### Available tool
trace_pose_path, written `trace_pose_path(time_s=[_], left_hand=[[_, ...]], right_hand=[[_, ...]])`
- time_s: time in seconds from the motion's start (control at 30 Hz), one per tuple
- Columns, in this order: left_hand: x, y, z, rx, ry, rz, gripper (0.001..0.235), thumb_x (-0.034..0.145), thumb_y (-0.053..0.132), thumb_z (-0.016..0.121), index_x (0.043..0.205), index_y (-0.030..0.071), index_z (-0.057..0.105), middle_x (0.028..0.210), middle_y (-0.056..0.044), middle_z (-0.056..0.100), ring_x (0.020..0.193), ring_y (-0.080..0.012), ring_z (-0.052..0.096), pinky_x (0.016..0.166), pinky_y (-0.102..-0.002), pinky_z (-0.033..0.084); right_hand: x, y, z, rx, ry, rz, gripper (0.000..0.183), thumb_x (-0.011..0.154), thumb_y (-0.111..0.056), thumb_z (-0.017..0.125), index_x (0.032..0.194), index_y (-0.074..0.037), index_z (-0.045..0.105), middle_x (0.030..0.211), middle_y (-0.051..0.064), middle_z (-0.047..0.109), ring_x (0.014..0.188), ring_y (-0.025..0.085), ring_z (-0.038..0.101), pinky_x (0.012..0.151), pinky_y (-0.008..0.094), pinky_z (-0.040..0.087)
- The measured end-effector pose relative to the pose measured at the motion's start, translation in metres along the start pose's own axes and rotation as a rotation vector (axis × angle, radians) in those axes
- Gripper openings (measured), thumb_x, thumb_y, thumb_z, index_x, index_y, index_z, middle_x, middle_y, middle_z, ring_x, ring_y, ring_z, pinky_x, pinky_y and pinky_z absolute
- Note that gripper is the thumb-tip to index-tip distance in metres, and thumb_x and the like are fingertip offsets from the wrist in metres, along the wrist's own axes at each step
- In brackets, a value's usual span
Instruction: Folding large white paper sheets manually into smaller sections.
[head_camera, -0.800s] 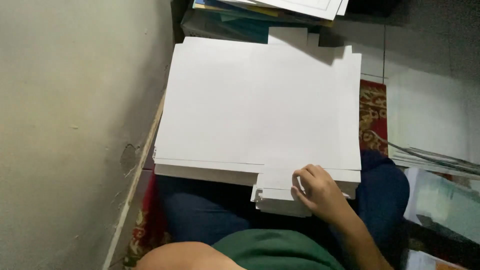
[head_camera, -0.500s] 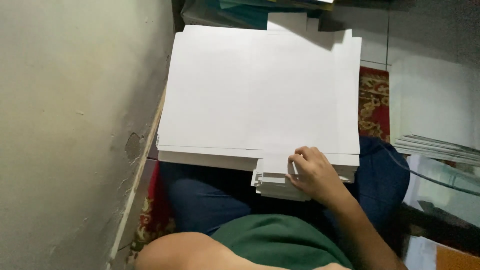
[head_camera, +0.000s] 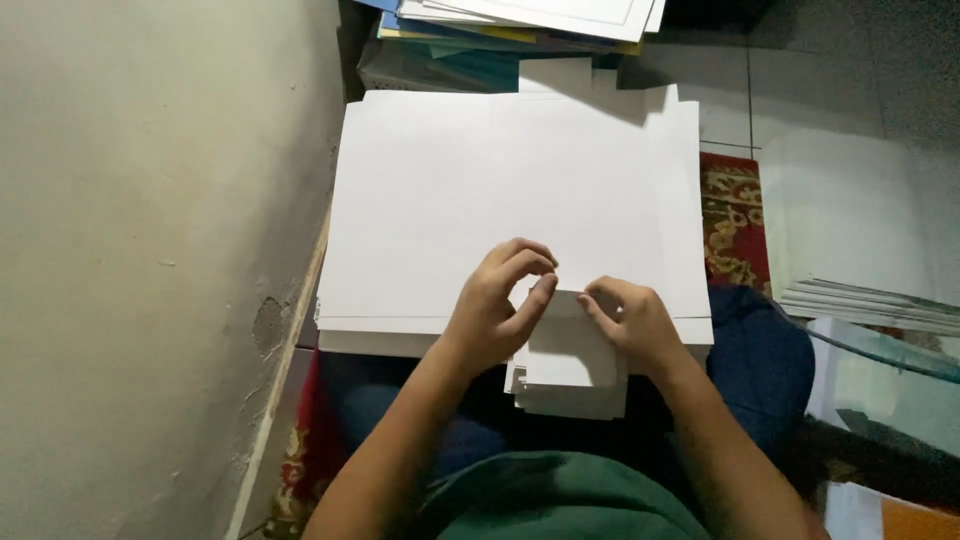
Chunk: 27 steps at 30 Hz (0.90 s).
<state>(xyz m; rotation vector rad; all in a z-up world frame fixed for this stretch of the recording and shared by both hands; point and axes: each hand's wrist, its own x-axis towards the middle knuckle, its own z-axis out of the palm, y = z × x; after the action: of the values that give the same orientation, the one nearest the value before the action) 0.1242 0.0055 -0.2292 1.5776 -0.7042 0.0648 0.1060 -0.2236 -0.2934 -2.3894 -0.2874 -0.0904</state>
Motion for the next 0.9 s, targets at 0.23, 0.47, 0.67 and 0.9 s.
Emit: trace_pose_path(time_s=[0.23,0.47,0.67,0.9], left_hand=[[-0.022,-0.101,-0.005,1.013,-0.222,-0.123,0.062,0.099,0.054,0.047,0.147,0.015,0.05,0.156,-0.019,0.042,0.149,-0.0397,0.031,0.118,-0.059,0.019],[-0.02,-0.117,0.0,1.039,-0.261,-0.202,0.057,0.102,0.038,0.041,0.155,0.017,0.043,0.164,-0.013,0.035,0.152,-0.0337,0.026,0.121,-0.059,0.007],[-0.024,-0.122,0.003,1.063,-0.272,-0.247,0.064,0.1,0.037,0.036,0.159,0.012,0.033,0.167,-0.01,0.026,0.155,-0.0278,0.02,0.123,-0.054,0.001],[-0.023,-0.116,0.005,1.065,-0.276,-0.25,0.062,0.102,0.036,0.035,0.159,0.014,0.033,0.167,-0.012,0.026,0.155,-0.0299,0.017,0.122,-0.055,-0.001]], right_hand=[[0.027,0.016,0.007,-0.233,-0.147,0.068,0.029,0.088,-0.026,0.076,0.114,-0.016,0.07,0.102,0.007,0.074,0.093,0.029,0.071,0.084,0.039,0.057],[0.032,-0.013,0.07,-0.636,-0.219,-0.047,0.061,0.093,-0.032,0.06,0.15,-0.019,0.042,0.157,0.019,0.036,0.146,0.04,0.027,0.114,0.053,0.019],[0.022,0.007,0.065,-0.589,-0.3,0.041,0.067,0.106,-0.05,0.022,0.165,-0.018,0.017,0.172,0.013,0.011,0.157,0.032,0.009,0.123,0.049,0.006],[0.025,0.02,0.074,-0.631,-0.226,0.128,0.07,0.107,-0.051,0.019,0.166,-0.013,0.01,0.17,0.021,0.004,0.157,0.036,0.0,0.12,0.055,-0.007]])
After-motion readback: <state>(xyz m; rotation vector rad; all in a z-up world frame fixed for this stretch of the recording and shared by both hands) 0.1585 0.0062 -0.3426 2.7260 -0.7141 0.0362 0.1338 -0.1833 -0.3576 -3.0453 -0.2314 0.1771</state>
